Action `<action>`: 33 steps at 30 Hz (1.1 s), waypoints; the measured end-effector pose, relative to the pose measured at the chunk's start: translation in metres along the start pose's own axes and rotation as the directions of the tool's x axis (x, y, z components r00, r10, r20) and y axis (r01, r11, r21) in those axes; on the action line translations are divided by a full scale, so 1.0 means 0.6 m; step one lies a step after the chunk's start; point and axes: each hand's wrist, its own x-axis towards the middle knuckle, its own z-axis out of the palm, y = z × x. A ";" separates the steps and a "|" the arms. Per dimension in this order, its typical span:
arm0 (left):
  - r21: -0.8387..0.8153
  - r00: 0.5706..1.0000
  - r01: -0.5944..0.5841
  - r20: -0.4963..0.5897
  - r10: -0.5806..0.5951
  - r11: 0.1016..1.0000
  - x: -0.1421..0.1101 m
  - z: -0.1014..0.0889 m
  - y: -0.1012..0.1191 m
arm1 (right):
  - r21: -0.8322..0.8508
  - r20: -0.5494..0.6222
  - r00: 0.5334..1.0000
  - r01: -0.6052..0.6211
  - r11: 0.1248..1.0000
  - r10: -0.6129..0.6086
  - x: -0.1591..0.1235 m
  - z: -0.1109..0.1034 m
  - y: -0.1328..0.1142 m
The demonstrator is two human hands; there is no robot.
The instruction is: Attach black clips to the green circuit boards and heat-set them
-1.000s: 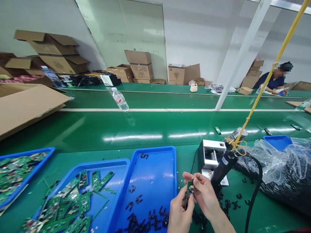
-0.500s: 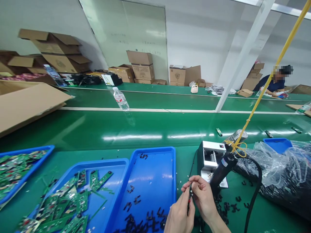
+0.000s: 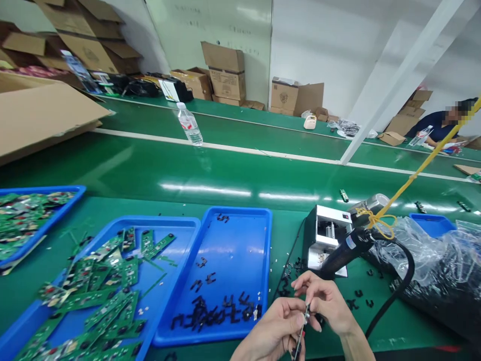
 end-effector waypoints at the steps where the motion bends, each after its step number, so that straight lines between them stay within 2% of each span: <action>1: 0.009 0.999 -0.030 -0.032 0.030 1.000 -0.001 0.002 0.000 | -0.054 0.018 1.000 0.018 0.998 -0.017 -0.005 -0.001 -0.004; 3: 0.055 0.986 -0.115 -0.112 0.120 0.992 0.001 0.006 0.001 | -0.214 0.009 0.997 0.082 0.973 -0.082 -0.015 -0.002 -0.009; 4: 0.095 0.975 -0.157 -0.142 0.169 0.983 0.003 0.006 0.003 | -0.307 -0.054 0.987 0.125 0.944 -0.148 -0.018 -0.001 -0.010; 5: 0.144 0.964 -0.189 -0.163 0.211 0.971 0.007 0.007 0.005 | -0.401 -0.158 0.955 0.172 0.900 -0.253 -0.020 0.000 -0.010; 6: 0.199 0.954 -0.209 -0.176 0.244 0.958 0.012 0.006 0.007 | -0.489 -0.287 0.874 0.219 0.844 -0.393 -0.021 0.000 -0.010; 7: 0.254 0.944 -0.221 -0.187 0.272 0.942 0.018 0.006 0.008 | -0.564 -0.412 0.739 0.254 0.786 -0.534 -0.019 -0.001 -0.010; 8: 0.303 0.935 -0.227 -0.197 0.294 0.926 0.025 0.006 0.008 | -0.614 -0.508 0.583 0.271 0.742 -0.634 -0.015 -0.004 -0.009; 9: 0.344 0.927 -0.232 -0.207 0.314 0.910 0.032 0.007 0.007 | -0.624 -0.568 0.486 0.272 0.733 -0.664 -0.009 -0.008 -0.009; 10: 0.375 0.919 -0.237 -0.213 0.332 0.896 0.039 0.007 0.006 | -0.601 -0.596 0.481 0.265 0.754 -0.643 -0.003 -0.014 -0.008; 11: 0.393 0.915 -0.242 -0.213 0.344 0.887 0.047 0.008 0.004 | -0.556 -0.598 0.543 0.248 0.793 -0.589 0.003 -0.020 -0.008; 13: 0.405 0.912 -0.252 -0.205 0.356 0.879 0.060 0.011 -0.003 | -0.463 -0.540 0.721 0.177 0.868 -0.435 0.010 -0.032 -0.007; 14: 0.411 0.912 -0.258 -0.197 0.361 0.874 0.066 0.012 -0.006 | -0.436 -0.509 0.770 0.154 0.887 -0.384 0.011 -0.036 -0.007; 15: 0.422 0.910 -0.264 -0.189 0.369 0.867 0.072 0.012 -0.011 | -0.416 -0.490 0.791 0.158 0.895 -0.367 0.009 -0.039 -0.008; 19: 0.471 0.890 -0.289 -0.188 0.415 0.833 0.094 0.017 -0.028 | -0.332 -0.468 0.774 0.293 0.897 -0.426 0.000 -0.034 -0.033; 21: 0.467 0.891 -0.288 -0.189 0.413 0.836 0.104 0.023 -0.035 | -0.365 -0.472 0.720 0.365 0.856 -0.508 0.007 -0.029 -0.057; 23: 0.460 0.894 -0.277 -0.198 0.402 0.844 0.115 0.030 -0.042 | -0.437 -0.464 0.642 0.434 0.788 -0.610 0.022 -0.027 -0.077; 25: 0.456 0.889 -0.265 -0.225 0.398 0.850 0.124 0.037 -0.050 | -0.519 -0.438 0.577 0.464 0.718 -0.690 0.040 -0.027 -0.088; 26: 0.457 0.883 -0.261 -0.243 0.402 0.850 0.129 0.039 -0.055 | -0.556 -0.424 0.560 0.459 0.693 -0.712 0.048 -0.028 -0.088; 29: 0.471 0.857 -0.259 -0.291 0.426 0.843 0.140 0.043 -0.073 | -0.630 -0.399 0.564 0.405 0.663 -0.723 0.061 -0.034 -0.075; 33: 0.457 0.834 -0.269 -0.330 0.442 0.848 0.151 0.043 -0.096 | -0.639 -0.402 0.573 0.383 0.667 -0.714 0.058 -0.039 -0.053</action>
